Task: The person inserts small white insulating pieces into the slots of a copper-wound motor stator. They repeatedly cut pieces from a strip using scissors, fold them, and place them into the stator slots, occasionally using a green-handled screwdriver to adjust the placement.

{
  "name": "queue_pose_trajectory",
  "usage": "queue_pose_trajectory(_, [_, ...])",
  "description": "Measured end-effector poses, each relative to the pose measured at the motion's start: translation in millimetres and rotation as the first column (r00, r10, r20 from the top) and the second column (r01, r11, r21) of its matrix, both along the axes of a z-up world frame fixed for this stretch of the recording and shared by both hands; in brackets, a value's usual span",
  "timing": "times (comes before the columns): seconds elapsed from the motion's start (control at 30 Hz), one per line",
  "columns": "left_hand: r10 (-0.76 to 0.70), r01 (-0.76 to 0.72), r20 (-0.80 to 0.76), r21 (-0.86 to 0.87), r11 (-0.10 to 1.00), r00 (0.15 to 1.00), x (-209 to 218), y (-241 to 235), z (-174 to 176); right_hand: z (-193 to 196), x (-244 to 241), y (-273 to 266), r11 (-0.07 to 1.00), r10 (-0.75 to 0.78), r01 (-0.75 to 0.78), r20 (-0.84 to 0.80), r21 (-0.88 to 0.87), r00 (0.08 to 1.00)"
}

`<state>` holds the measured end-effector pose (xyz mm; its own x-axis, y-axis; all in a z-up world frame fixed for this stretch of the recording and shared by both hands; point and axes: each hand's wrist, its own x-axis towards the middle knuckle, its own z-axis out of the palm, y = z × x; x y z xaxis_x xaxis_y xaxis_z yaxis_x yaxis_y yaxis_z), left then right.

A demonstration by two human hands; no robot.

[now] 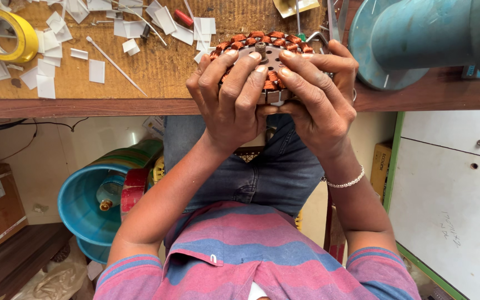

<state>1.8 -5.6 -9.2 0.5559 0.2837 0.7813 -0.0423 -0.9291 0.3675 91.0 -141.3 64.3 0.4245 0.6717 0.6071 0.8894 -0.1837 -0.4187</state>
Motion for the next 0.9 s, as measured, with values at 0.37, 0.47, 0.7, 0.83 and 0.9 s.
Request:
queue_pose_trajectory(0.37, [-0.005, 0.006, 0.010, -0.059, 0.998, 1.000, 1, -6, 6, -4, 1, -5, 1.000, -0.019, 0.019, -0.032, 0.007, 0.999])
queue_pose_trajectory(0.47, [-0.009, 0.010, 0.017, -0.062, 0.998, 1.000, 4, -7, 7, -4, 2, -7, 1.000, -0.020, 0.022, -0.065, 0.016, 0.998])
queue_pose_trajectory(0.7, [-0.005, 0.005, 0.004, -0.067, 0.998, 1.000, 5, -10, 10, -6, 3, -10, 0.999, -0.026, 0.029, -0.108, 0.030, 0.994])
queue_pose_trajectory(0.83, [0.002, -0.002, 0.000, -0.063, 0.998, 1.000, 6, -12, 13, -8, 0, -9, 0.998, -0.050, 0.056, -0.153, 0.032, 0.987])
queue_pose_trajectory(0.9, [0.003, -0.003, -0.005, -0.062, 0.998, 1.000, 6, -14, 14, -9, -3, -10, 0.997, -0.068, 0.074, -0.172, 0.025, 0.983])
